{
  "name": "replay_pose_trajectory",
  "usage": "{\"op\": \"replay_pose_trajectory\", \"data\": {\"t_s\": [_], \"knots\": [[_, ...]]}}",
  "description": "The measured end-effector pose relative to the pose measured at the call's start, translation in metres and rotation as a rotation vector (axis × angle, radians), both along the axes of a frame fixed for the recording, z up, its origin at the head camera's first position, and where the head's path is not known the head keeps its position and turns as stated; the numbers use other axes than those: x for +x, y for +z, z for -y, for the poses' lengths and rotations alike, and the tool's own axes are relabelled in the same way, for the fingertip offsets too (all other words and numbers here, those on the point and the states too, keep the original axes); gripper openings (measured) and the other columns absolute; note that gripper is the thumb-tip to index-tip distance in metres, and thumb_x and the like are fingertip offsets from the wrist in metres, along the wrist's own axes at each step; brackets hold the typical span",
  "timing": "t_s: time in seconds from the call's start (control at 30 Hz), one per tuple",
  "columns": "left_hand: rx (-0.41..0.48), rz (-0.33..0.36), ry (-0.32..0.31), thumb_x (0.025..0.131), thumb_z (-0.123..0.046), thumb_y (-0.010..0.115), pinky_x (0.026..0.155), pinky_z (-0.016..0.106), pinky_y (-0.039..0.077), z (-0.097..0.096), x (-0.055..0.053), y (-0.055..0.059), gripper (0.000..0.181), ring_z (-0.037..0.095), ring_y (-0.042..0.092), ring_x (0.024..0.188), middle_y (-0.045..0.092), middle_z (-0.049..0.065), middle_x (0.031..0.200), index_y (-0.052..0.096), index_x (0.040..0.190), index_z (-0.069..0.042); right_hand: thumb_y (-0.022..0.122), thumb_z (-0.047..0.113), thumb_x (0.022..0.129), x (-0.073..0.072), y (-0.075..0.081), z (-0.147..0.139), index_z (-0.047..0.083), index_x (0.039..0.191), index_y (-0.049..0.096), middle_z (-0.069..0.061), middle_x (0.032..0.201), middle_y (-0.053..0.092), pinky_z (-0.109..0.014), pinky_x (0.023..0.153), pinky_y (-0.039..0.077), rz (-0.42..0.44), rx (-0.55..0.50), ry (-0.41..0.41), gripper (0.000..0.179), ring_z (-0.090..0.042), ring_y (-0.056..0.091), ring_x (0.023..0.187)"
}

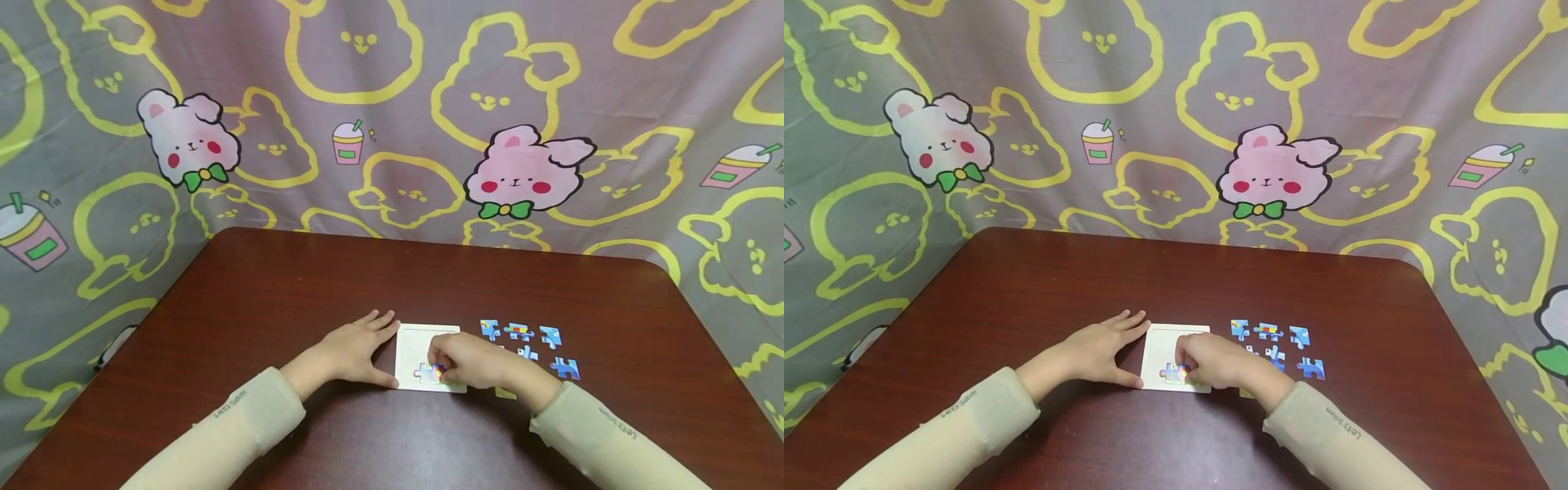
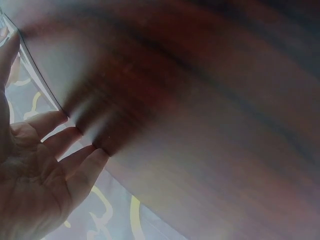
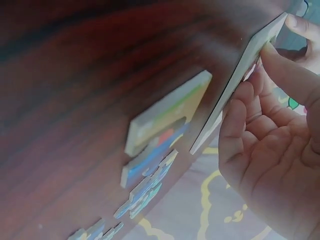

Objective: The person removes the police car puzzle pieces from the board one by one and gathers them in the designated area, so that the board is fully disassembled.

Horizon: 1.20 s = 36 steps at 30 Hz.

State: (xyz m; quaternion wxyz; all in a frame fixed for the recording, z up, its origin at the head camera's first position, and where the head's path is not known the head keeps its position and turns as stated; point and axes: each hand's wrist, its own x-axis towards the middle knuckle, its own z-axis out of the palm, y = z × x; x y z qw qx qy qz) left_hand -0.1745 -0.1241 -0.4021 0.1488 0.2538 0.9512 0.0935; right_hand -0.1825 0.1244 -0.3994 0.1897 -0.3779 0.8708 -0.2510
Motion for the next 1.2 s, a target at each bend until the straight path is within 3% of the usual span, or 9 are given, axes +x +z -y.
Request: {"op": "replay_pose_trajectory", "data": {"t_s": [0.3, 0.83, 1.2], "knots": [[0.002, -0.009, -0.009, 0.074, -0.067, 0.074, 0.118, 0.047, 0.033, -0.0003, -0.0003, -0.0017, 0.104, 0.031, 0.023, 0.153, 0.026, 0.006, 0.165, 0.035, 0.155, -0.014, 0.073, -0.001, 0.084, 0.0008, -0.0022, -0.0034, 0.008, 0.095, 0.061, 0.007, 0.071, 0.052, -0.019, 0.06, 0.042, 0.019, -0.06, 0.0, 0.019, 0.0, 0.045, 0.063], [-0.008, -0.014, -0.004, 0.074, -0.066, 0.074, 0.118, 0.046, 0.033, 0.0002, -0.0016, -0.0025, 0.104, 0.031, 0.024, 0.153, 0.027, 0.006, 0.165, 0.035, 0.155, -0.014, 0.072, 0.002, 0.087, -0.0021, -0.0043, -0.0005, 0.01, 0.084, 0.062, 0.007, 0.073, 0.06, -0.019, 0.061, 0.047, 0.16, -0.183, -0.047, 0.014, -0.002, 0.053, 0.067], [-0.007, -0.015, -0.006, 0.075, -0.066, 0.074, 0.118, 0.046, 0.033, 0.0003, -0.0012, -0.0027, 0.103, 0.031, 0.024, 0.153, 0.027, 0.006, 0.165, 0.036, 0.155, -0.015, 0.071, -0.002, 0.086, 0.0005, -0.0002, -0.0018, 0.008, 0.084, 0.063, 0.003, 0.074, 0.064, -0.019, 0.061, 0.047, 0.184, -0.241, -0.041, 0.012, -0.001, 0.054, 0.067]]}}
